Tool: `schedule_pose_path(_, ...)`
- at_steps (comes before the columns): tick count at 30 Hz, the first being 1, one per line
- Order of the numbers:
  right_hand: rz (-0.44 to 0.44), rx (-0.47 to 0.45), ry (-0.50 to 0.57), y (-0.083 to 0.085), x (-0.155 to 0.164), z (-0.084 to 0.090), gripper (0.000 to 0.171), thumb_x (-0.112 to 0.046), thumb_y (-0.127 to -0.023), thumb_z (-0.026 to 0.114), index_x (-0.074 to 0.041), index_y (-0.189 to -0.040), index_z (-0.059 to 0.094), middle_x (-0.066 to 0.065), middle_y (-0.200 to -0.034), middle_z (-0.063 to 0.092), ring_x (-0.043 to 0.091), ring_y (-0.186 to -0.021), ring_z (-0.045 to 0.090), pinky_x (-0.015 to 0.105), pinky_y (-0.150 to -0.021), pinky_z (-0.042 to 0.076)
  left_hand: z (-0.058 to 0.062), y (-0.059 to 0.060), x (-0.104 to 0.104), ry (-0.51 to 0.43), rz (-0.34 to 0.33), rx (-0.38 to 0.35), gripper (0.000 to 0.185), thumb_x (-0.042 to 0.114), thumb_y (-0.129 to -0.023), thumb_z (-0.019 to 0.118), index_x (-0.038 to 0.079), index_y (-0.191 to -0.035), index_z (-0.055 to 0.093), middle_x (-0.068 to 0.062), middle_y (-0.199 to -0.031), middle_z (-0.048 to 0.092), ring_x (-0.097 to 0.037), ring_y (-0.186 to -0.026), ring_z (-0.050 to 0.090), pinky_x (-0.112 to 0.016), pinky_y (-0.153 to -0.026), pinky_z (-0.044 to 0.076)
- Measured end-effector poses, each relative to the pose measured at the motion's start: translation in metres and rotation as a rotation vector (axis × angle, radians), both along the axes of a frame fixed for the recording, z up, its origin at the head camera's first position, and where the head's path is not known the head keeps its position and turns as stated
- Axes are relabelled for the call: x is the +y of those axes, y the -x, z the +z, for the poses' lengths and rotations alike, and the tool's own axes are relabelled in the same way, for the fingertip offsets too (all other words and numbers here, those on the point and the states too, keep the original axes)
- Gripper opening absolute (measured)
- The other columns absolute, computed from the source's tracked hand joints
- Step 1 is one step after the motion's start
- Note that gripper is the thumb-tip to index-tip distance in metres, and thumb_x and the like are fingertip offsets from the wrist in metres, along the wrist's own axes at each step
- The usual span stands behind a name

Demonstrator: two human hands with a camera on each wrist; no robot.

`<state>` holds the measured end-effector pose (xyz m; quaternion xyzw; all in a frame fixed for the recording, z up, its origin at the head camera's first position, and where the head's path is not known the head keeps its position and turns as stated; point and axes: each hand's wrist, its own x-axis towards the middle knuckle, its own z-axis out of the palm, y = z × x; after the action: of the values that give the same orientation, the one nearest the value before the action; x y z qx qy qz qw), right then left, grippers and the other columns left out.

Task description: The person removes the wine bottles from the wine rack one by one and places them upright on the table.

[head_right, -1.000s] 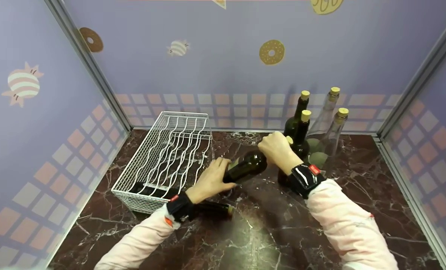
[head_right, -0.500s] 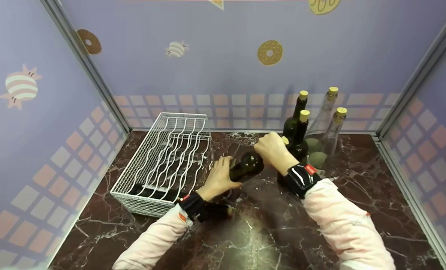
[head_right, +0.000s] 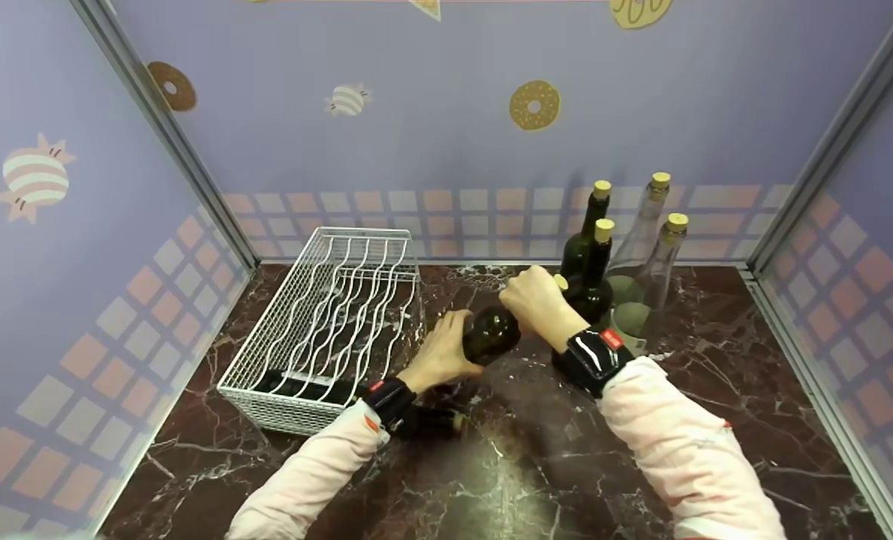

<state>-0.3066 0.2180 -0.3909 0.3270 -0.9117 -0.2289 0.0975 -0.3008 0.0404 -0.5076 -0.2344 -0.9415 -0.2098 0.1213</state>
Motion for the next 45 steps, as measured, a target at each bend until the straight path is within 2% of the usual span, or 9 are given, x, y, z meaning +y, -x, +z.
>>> schedule_pose_path(5,0.006,0.004,-0.011,-0.001,-0.001,-0.002,0.032,-0.025,-0.048,0.076,-0.009,-0.053,0.049,0.007,-0.050,0.048,0.024,-0.043,0.044,0.038,-0.030,0.036,-0.004,0.003,-0.001,-0.006,-0.049,0.011,0.092,0.038,-0.049,0.086,0.004,-0.121,0.040,-0.008,-0.108,0.048,-0.024,-0.098,0.049,-0.035,-0.080,0.041)
schedule_pose_path(10,0.004,-0.003,-0.012,-0.001,-0.001,-0.004,0.032,-0.025,-0.047,0.076,-0.009,-0.052,0.048,0.006,-0.050,0.048,0.022,-0.042,0.044,0.038,-0.031,0.036,-0.007,0.004,-0.002,-0.032,-0.109,-0.048,0.088,0.038,-0.053,0.084,0.007,-0.122,0.038,-0.007,-0.105,0.051,-0.022,-0.093,0.053,-0.031,-0.078,0.044)
schedule_pose_path(14,-0.012,-0.022,-0.012,-0.001,-0.001,-0.004,0.032,-0.026,-0.047,0.076,-0.008,-0.053,0.050,0.007,-0.051,0.049,0.023,-0.043,0.045,0.038,-0.030,0.036,-0.008,0.005,-0.002,-0.077,-0.129,-0.099,0.085,0.033,-0.054,0.084,0.009,-0.121,0.037,-0.006,-0.104,0.054,-0.021,-0.092,0.054,-0.030,-0.076,0.044)
schedule_pose_path(18,-0.017,-0.030,-0.021,-0.001,-0.001,-0.002,0.031,-0.026,-0.048,0.076,-0.009,-0.053,0.051,0.007,-0.052,0.050,0.023,-0.045,0.045,0.038,-0.032,0.037,-0.008,0.006,-0.002,-0.099,-0.134,-0.106,0.084,0.029,-0.053,0.085,0.009,-0.120,0.039,-0.006,-0.104,0.054,-0.021,-0.092,0.055,-0.030,-0.075,0.045)
schedule_pose_path(23,-0.005,-0.021,-0.018,-0.002,0.000,-0.002,0.031,-0.025,-0.048,0.076,-0.009,-0.054,0.050,0.006,-0.051,0.049,0.021,-0.044,0.044,0.037,-0.033,0.038,-0.009,0.007,0.000,-0.118,-0.138,-0.097,0.083,0.028,-0.052,0.085,0.008,-0.119,0.040,-0.005,-0.105,0.054,-0.020,-0.094,0.054,-0.029,-0.077,0.044)
schedule_pose_path(27,-0.003,-0.017,-0.016,-0.003,0.000,-0.003,0.031,-0.025,-0.048,0.076,-0.008,-0.055,0.052,0.007,-0.052,0.050,0.022,-0.044,0.045,0.037,-0.033,0.038,-0.011,0.007,0.001,-0.171,-0.137,-0.102,0.083,0.025,-0.049,0.086,0.007,-0.117,0.041,-0.004,-0.106,0.053,-0.019,-0.095,0.053,-0.028,-0.080,0.042)
schedule_pose_path(32,-0.011,-0.003,0.004,-0.003,0.000,-0.005,0.031,-0.024,-0.050,0.077,-0.007,-0.054,0.050,0.008,-0.051,0.050,0.023,-0.043,0.046,0.036,-0.031,0.037,-0.014,0.010,0.004,-0.222,-0.101,-0.089,0.083,0.021,-0.045,0.087,0.007,-0.115,0.044,-0.004,-0.103,0.053,-0.021,-0.094,0.052,-0.030,-0.082,0.040)
schedule_pose_path(40,0.021,0.041,0.061,-0.005,0.002,-0.009,0.036,-0.025,-0.050,0.078,-0.008,-0.051,0.047,0.006,-0.047,0.047,0.020,-0.039,0.043,0.034,-0.030,0.035,-0.019,0.011,0.006,-0.220,-0.051,-0.039,0.085,0.022,-0.044,0.089,0.006,-0.114,0.044,-0.005,-0.104,0.054,-0.024,-0.092,0.052,-0.036,-0.080,0.040)
schedule_pose_path(45,0.057,0.033,0.102,-0.008,0.002,-0.008,0.031,-0.023,-0.050,0.076,-0.008,-0.059,0.050,0.005,-0.051,0.048,0.021,-0.044,0.046,0.035,-0.032,0.036,-0.021,0.011,0.005,-0.233,-0.049,-0.030,0.085,0.022,-0.043,0.088,0.007,-0.114,0.044,-0.005,-0.104,0.054,-0.025,-0.090,0.052,-0.036,-0.079,0.040)
